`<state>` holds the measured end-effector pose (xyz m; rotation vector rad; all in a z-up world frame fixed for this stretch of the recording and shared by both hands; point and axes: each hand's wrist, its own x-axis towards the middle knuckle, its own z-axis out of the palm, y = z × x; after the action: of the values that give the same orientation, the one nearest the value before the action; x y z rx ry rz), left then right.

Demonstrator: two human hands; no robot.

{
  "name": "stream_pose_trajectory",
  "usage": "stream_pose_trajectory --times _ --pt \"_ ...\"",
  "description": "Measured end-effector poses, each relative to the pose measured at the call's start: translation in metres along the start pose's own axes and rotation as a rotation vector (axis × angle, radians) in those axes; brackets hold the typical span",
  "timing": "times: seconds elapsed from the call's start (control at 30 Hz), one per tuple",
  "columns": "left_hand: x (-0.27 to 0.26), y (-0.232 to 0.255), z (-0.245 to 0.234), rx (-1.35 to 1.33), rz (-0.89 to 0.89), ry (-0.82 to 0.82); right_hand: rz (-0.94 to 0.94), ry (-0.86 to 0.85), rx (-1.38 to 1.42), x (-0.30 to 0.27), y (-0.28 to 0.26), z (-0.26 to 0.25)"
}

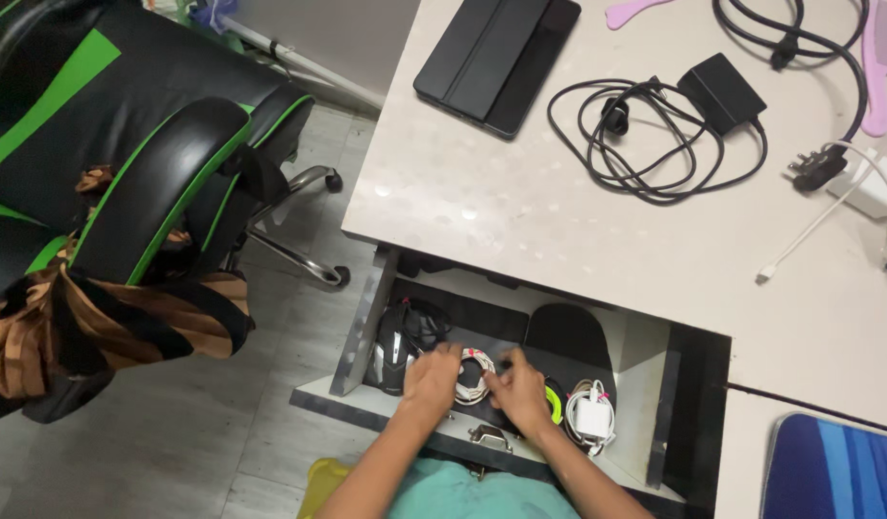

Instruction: The person coils a white charging cable with a green tie and places it into a drawer. They then pick up a white power adapter, coil its cable, and place it into the same drawer.

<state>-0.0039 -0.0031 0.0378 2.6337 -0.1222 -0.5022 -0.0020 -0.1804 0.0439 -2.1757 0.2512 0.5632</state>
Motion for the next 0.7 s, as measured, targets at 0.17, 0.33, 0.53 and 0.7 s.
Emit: stream_pose_trajectory --times 0.17,0.33,0.53,0.7 --pt "-0.014 0.009 -0.022 0.303 0.14 -0.143 -0.546 -0.163 -0.609 -0.016 0.002 -0.017" --pt "-0.005 0.016 -0.016 0.584 0.148 -0.37 -0.511 -0.344 -1.008 -0.006 0.014 -0.004" --pt "0.0 0.018 -0.001 0.694 0.126 -0.443 -0.454 -0.402 -1.048 -0.012 0.009 -0.009" --pt "-0.012 0.027 -0.033 0.511 0.145 -0.372 -0.442 -0.212 -0.576 -0.024 0.001 -0.036"
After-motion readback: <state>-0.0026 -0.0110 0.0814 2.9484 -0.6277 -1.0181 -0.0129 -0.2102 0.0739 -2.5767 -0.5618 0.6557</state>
